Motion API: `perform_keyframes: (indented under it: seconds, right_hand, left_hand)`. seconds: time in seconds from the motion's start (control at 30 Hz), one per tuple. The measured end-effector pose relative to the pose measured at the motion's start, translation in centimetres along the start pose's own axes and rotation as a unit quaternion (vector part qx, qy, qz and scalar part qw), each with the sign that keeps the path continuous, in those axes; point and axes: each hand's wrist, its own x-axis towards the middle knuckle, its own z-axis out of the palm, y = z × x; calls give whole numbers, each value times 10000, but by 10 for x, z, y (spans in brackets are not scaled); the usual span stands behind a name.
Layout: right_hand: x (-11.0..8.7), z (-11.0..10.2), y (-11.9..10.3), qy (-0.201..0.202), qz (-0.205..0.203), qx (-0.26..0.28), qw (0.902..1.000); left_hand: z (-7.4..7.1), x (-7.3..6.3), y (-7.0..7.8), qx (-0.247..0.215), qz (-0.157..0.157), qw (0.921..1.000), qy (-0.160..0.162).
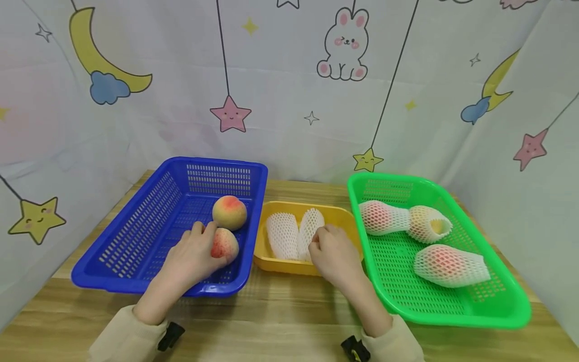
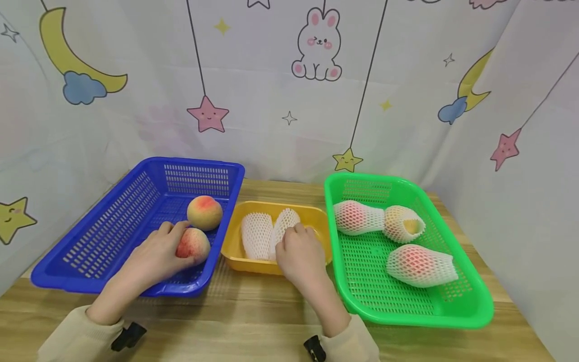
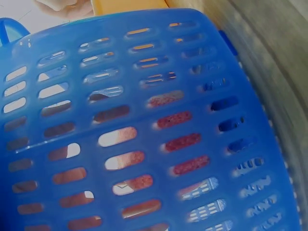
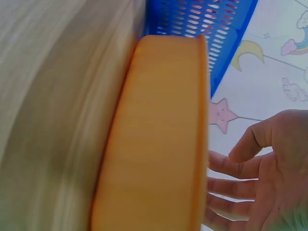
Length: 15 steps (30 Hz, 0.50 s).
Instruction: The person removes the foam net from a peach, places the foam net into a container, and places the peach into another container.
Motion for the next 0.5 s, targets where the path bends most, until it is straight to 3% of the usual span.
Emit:
perform_keyframes:
  seconds: [0.2,0.5]
  right_hand:
    - [-6,-14,-8,110,-101,-57,9999]
    - [-18,-41,-12,391,-236,214,9987]
  left_hand:
    - [0,0,0,29,39,9999,150]
    - [-1,0,1,-21,0,9999,123]
